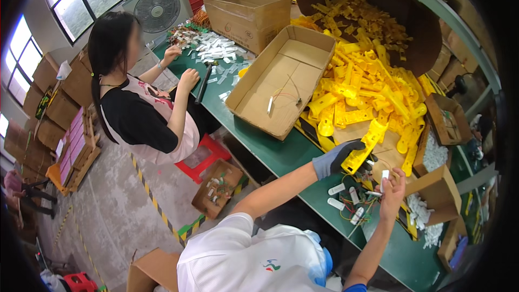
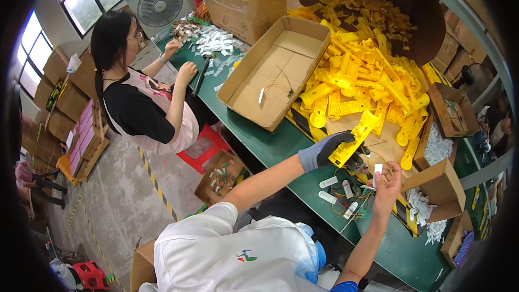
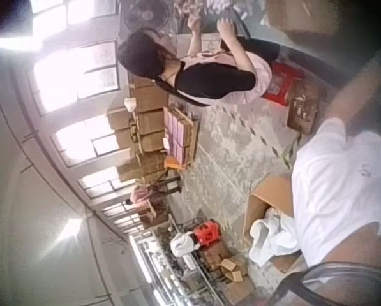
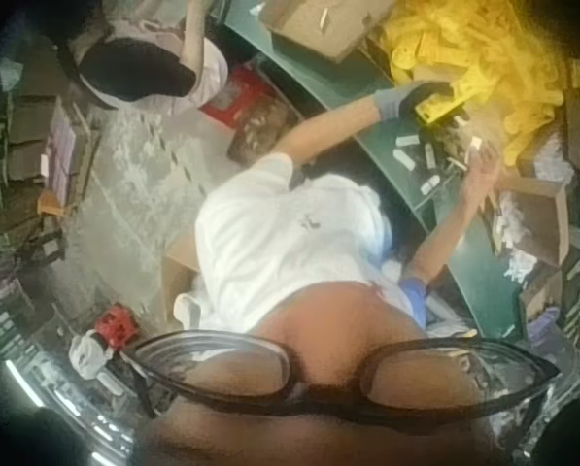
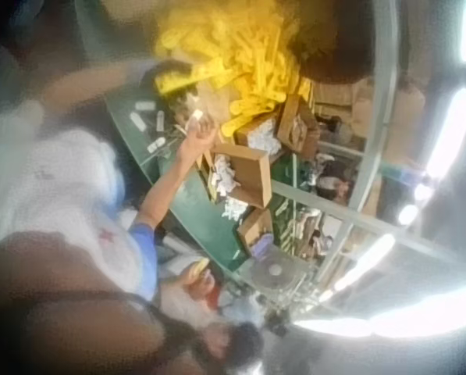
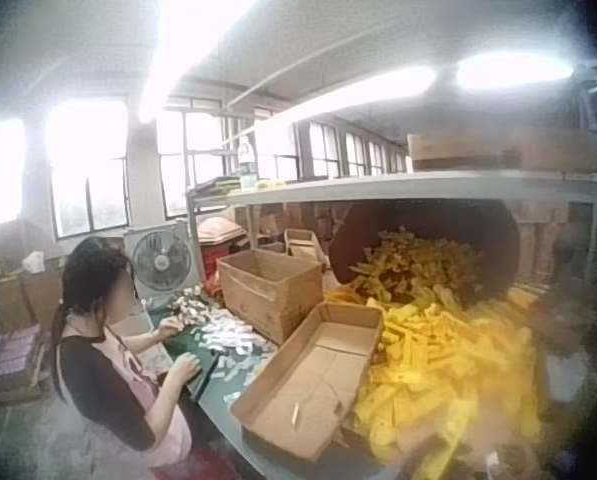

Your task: The person assembles flashlights on a workbench by fitting wired circuit boards and white plastic parts into yellow plastic flashlight casings by hand.

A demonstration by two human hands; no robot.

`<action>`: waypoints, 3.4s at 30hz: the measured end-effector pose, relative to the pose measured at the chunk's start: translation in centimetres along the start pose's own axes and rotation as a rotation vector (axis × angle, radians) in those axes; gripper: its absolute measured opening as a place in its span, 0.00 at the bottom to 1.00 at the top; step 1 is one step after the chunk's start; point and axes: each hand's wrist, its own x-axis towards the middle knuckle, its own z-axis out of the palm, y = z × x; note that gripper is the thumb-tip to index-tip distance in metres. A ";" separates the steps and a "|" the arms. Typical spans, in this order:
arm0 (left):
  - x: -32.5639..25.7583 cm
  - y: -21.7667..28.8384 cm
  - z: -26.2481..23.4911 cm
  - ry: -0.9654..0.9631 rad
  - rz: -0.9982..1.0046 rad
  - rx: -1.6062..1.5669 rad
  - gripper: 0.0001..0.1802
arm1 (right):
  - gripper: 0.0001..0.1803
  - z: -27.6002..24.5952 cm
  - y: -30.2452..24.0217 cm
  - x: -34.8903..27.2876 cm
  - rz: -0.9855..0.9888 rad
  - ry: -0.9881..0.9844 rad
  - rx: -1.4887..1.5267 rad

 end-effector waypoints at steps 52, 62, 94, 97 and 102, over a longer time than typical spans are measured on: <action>7.1 -3.4 -8.6 0.438 0.423 0.922 0.19 | 0.16 -14.1 -27.5 25.3 -0.178 0.146 -1.509; 5.7 -2.4 -7.3 0.501 0.395 0.880 0.21 | 0.22 -11.7 -25.1 18.3 -0.209 0.083 -1.472; 3.7 0.6 -1.7 0.136 0.193 0.470 0.31 | 0.09 -7.1 -4.0 0.2 -0.868 0.233 -0.863; 4.1 1.5 -0.7 0.153 0.182 0.574 0.33 | 0.12 -6.3 -8.7 0.7 -1.362 0.330 -0.872; 4.9 3.8 6.3 0.071 0.273 0.789 0.28 | 0.12 -6.6 -12.2 3.4 -1.324 0.838 0.007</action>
